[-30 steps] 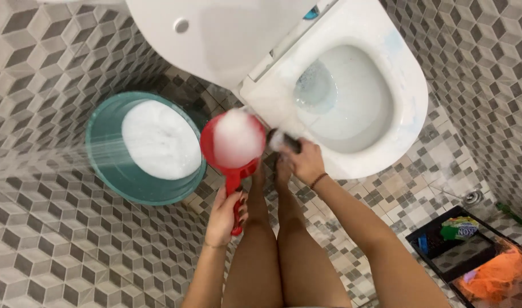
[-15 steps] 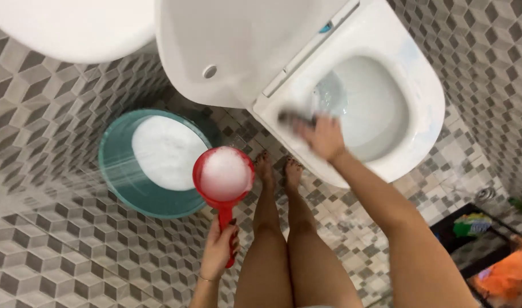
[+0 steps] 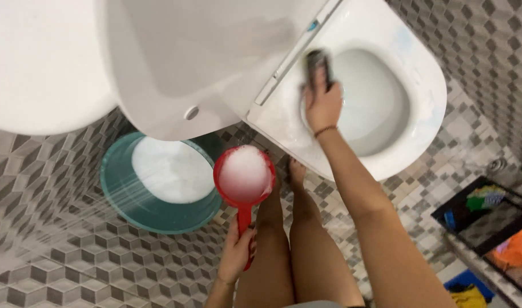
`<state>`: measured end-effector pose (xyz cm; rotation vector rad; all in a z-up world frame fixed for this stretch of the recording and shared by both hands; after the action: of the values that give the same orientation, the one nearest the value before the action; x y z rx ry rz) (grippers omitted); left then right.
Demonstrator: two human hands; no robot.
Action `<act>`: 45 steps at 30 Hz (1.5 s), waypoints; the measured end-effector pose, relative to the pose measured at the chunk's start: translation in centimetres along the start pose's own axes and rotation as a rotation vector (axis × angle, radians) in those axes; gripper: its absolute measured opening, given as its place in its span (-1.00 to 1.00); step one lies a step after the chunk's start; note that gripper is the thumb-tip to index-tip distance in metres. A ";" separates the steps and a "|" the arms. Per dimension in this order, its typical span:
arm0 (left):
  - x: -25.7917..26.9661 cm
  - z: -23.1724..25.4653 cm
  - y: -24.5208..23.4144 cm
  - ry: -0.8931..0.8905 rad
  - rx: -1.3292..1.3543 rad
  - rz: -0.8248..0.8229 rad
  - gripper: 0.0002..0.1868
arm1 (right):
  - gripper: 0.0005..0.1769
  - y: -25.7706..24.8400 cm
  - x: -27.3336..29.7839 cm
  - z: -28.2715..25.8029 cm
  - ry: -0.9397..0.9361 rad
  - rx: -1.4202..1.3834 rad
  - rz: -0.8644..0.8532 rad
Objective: Scrubbing the exterior and interior of a toilet using a brush, water from a bucket, and liquid cleaning solution.
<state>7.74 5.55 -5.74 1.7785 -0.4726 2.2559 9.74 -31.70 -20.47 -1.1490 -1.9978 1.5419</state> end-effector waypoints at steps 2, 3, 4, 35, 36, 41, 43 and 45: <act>0.0 0.7 0.6 0.015 -0.071 -0.001 -0.73 | -0.58 -6.2 0.2 -7.9 0.479 -0.407 -0.672; -0.3 0.6 0.7 0.030 -0.073 -0.003 -0.73 | -0.58 -6.0 0.5 -7.1 0.475 -0.414 -0.659; -0.3 0.3 0.6 0.023 -0.092 -0.030 -0.80 | -0.36 -5.5 1.6 -7.0 0.365 -0.342 -0.789; 4.7 1.6 11.4 0.003 0.050 0.197 -0.86 | -0.25 7.6 -16.3 11.3 0.318 0.198 -0.107; 4.5 1.4 12.1 0.014 0.052 0.187 -0.86 | -0.25 7.0 -13.4 9.6 0.316 0.199 -0.092; 6.0 3.6 15.1 -0.114 0.166 0.363 -0.64 | -0.49 5.5 -4.5 5.6 -0.101 0.000 -0.189; 4.7 2.3 14.4 -0.106 0.137 0.305 -0.75 | -0.40 6.6 -10.1 8.3 0.026 0.083 -0.108; 4.8 0.8 14.0 -0.119 0.105 0.250 -0.86 | -0.27 6.7 -12.5 9.6 0.154 0.177 -0.044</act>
<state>2.06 -7.77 -2.48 2.0154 -0.6425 2.3862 13.01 -46.96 -27.54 -1.1093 -1.7388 1.5244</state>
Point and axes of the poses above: each hand's wrist, its own x-axis away from the middle knuckle, its own y-axis out of the palm, z = x × y, the point moved 4 cm from there along -x, towards the middle knuckle, and after that the axes turned 9 degrees about z, right-handed, at the moved point
